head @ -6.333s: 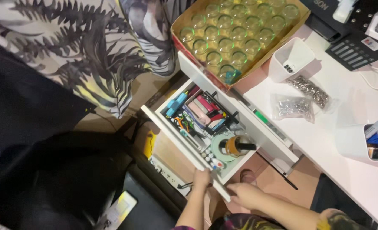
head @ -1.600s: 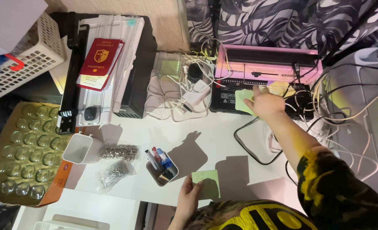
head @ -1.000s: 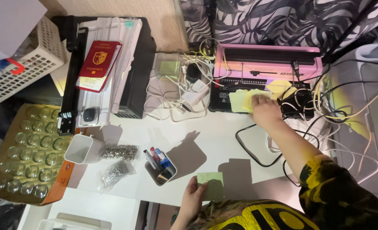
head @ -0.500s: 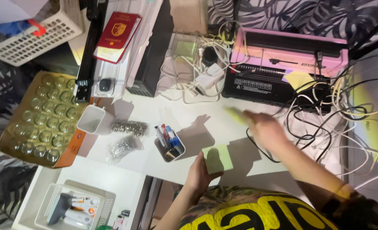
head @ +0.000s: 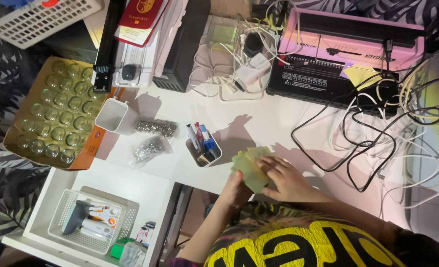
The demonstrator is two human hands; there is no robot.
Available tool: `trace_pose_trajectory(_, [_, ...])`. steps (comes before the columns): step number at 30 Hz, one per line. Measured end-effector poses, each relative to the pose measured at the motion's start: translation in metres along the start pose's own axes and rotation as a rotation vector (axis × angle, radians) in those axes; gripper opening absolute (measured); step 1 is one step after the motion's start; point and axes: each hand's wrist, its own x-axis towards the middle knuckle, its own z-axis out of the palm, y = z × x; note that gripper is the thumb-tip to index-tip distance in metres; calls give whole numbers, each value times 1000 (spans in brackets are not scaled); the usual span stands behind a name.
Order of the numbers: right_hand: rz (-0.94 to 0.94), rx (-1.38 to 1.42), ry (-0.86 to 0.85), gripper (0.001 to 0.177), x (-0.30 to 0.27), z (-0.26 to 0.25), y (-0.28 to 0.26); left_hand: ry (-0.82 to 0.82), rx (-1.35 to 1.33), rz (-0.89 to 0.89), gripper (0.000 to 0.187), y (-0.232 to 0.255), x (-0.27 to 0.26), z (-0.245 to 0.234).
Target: The person organizes various craft and office supplies by taking them out of drawers and a box, sorting them into baskets, and placing them back on a desk.
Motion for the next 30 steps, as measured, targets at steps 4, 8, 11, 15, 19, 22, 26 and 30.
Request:
trace_pose_trajectory(4, [4,194,-72,64,-7,15,6,157,120,-6,59,2,-4,-4])
trace_pose_trajectory(8, [182,553,-117,44,-20,39,14,466,309,-12,48,6,-5,-13])
trace_pose_trajectory(11, [447,292,52,32,-26,40,11,540,517,-94,61,11,-8,-21])
trace_pose_trajectory(15, [668,246,-134,39,-18,39,5,473,561,-84,65,22,-15,13])
trace_pose_trajectory(19, [603,332,12,46,-22,55,7,407,759,3,59,12,-6,25])
trace_pose_trajectory(22, [729,620,148,66,-11,33,-7,331,799,91,53,0,-2,1])
trace_pose_trajectory(26, [625,1050,338,74,-24,47,6,47,706,318,33,-1,-7,1])
trace_pose_trajectory(30, [609,934,409,53,-21,40,6,14,1223,721,31,13,-9,10])
